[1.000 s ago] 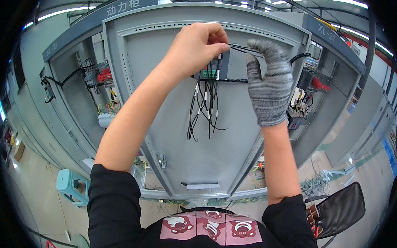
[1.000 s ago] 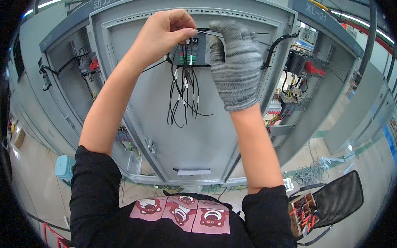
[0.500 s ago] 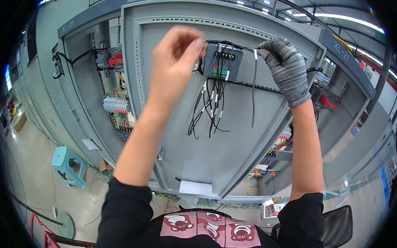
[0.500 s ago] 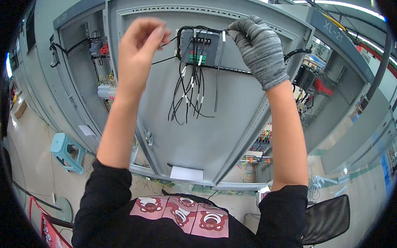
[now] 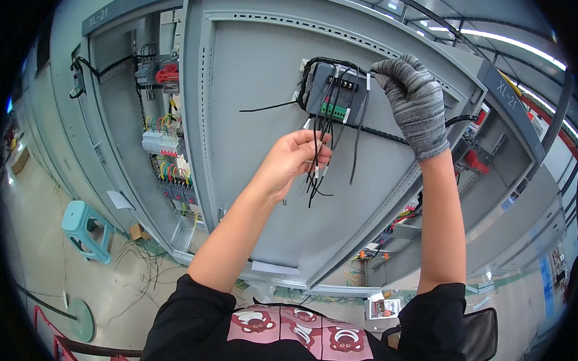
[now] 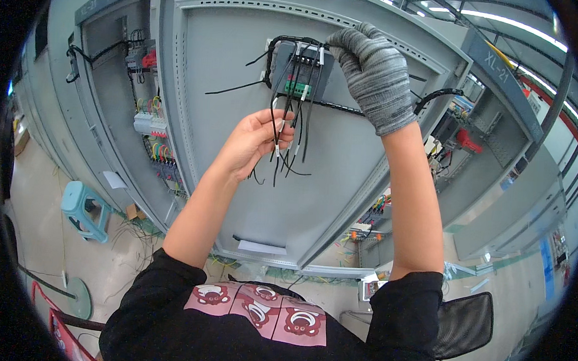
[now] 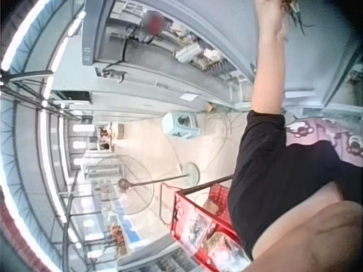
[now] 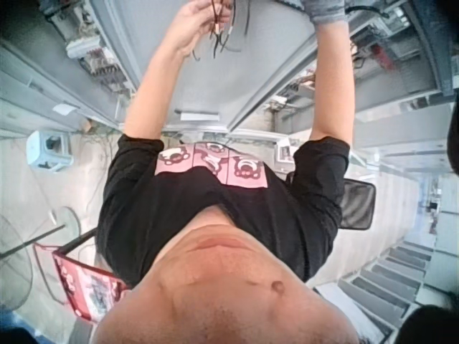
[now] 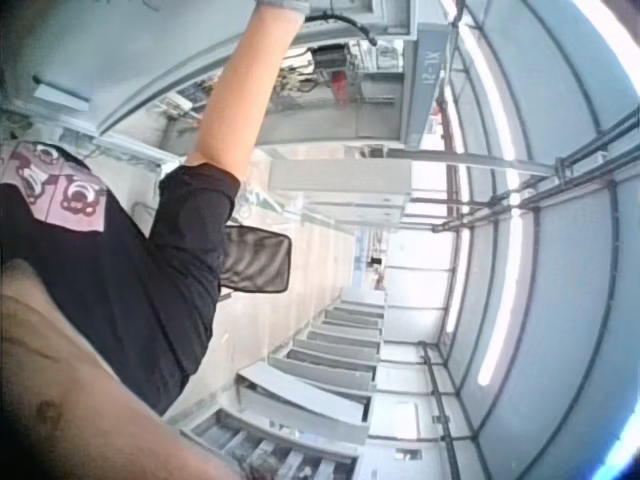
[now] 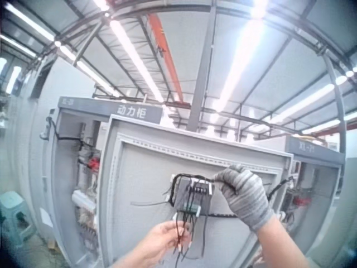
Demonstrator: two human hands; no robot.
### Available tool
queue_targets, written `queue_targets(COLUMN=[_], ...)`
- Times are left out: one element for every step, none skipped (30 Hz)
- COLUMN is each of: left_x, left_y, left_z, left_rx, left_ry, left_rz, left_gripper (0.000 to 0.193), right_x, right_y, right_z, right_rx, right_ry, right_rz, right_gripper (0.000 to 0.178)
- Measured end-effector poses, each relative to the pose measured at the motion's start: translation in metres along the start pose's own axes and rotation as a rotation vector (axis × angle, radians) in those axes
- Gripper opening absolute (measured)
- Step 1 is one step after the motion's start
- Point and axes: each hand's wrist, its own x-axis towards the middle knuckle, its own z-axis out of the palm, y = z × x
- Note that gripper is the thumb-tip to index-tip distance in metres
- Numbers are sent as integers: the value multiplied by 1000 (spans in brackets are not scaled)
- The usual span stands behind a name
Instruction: The person connects multiple black wires to a terminal block inside an open electrical cabinet. They strip wire ends, insert them into terminals, and secure connections while organizing the cables within the enclosure.
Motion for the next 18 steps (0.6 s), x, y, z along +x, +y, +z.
queue_targets(left_x=[0, 1, 3, 5, 6, 5, 4, 3, 4, 5, 5, 5, 5, 5, 4, 3, 2, 2], left_y=[0, -1, -1, -1, -1, 0, 3, 5, 4, 1, 0, -1, 0, 1, 2, 5, 7, 9], left_z=[-2, -3, -4, -5, -5, -5, -4, -4, -7, -9, -11, -12, -11, -10, -9, -9, -8, -8], left_rx=[55, 110, 141, 172, 202, 214, 225, 237, 239, 242, 243, 229, 216, 204, 183, 162, 142, 92], left_ry=[33, 60, 60, 61, 61, 59, 56, 58, 54, 51, 49, 40, 31, 23, 10, -3, -17, -39], left_rz=[20, 35, 54, 73, 90, 93, 96, 101, 126, 151, 176, 176, 176, 174, 153, 132, 111, 80], left_gripper=[17, 15, 14, 13, 13, 12, 11, 11, 11, 12, 13, 15, 18, 20, 21, 23, 24, 24], right_x=[7, 11, 14, 18, 20, 22, 24, 26, 28, 29, 29, 29, 29, 28, 27, 27, 26, 26], right_y=[0, 0, 0, -1, -2, -4, -4, -5, -6, -9, -9, -9, -9, -10, -12, -13, -14, -15], right_z=[2, 3, 6, 9, 12, 15, 18, 22, 25, 27, 30, 33, 35, 38, 39, 39, 38, 38], right_rx=[-14, -33, -45, -57, -69, -107, -135, -159, -183, -212, -239, -265, -291, -311, -317, -323, -331, -349], right_ry=[-3, -7, -30, -54, -79, -103, -118, -133, -148, -142, -162, -182, -201, -188, -198, -208, -217, -213], right_rz=[0, 7, 37, 68, 101, 110, 114, 115, 116, 119, 142, 165, 188, 178, 188, 198, 209, 209], right_gripper=[13, 13, 12, 12, 12, 12, 12, 12, 12, 12, 13, 15, 16, 17, 18, 18, 19, 19])
